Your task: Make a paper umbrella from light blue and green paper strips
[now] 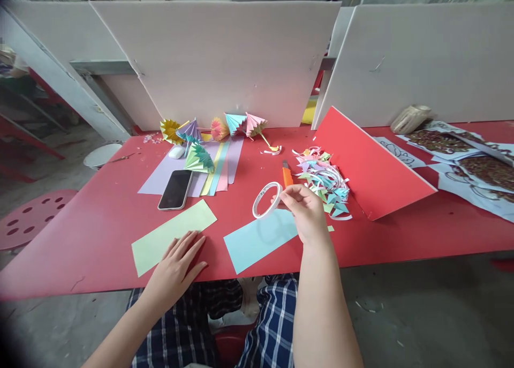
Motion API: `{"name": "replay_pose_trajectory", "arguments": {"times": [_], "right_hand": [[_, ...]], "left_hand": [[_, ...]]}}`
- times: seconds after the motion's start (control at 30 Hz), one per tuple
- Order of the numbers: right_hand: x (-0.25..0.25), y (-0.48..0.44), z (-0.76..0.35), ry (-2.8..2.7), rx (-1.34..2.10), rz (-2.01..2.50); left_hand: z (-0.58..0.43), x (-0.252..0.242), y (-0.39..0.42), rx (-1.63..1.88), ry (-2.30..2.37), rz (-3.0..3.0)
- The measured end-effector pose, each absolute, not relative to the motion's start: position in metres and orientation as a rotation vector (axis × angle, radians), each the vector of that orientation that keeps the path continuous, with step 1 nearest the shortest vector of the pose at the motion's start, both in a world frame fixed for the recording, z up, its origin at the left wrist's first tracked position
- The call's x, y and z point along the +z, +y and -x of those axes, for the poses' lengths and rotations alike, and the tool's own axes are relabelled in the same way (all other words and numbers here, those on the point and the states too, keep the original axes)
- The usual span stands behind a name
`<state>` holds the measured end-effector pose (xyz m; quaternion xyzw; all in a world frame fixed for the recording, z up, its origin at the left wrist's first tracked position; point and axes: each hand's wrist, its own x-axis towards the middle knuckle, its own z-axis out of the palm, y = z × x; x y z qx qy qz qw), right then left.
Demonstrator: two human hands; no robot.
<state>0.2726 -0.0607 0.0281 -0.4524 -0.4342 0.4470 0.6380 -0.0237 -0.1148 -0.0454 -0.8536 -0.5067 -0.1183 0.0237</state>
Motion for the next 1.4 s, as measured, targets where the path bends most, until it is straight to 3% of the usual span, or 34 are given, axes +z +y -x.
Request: {"name": "replay_pose_trajectory", "arguments": {"times": [0.13,0.27,0.43,0.7,0.9,1.07,1.4], "right_hand": [[0.028,-0.058,-0.273,-0.975,0.999,1.034],[0.029,-0.057,-0.268,-1.014,1.0,1.062],[0.035,-0.061,-0.258,-1.17,0.924,1.173],[0.051,-0.068,-0.222,-1.309,1.047,1.13],[0.054,-0.075,-0.218,-1.323,1.145,1.15],[0.048,-0.074,-0.23,-1.207,1.235,1.201],[0.023,-0.056,-0.259,-0.896,1.038,1.408]], "left_hand": [[-0.003,-0.036,-0.12,-0.43,-1.592,2.585],[-0.043,-0.028,-0.128,-0.397,-1.237,2.943],[-0.038,-0.026,-0.129,-0.414,-1.276,3.032],[-0.04,0.0,-0.106,-1.329,-1.536,2.64],[-0.065,0.011,-0.09,-1.531,-1.362,2.818],[-0.072,0.015,-0.083,-1.504,-1.315,2.711],[-0.087,0.024,-0.048,-0.911,-1.129,2.62]]}}
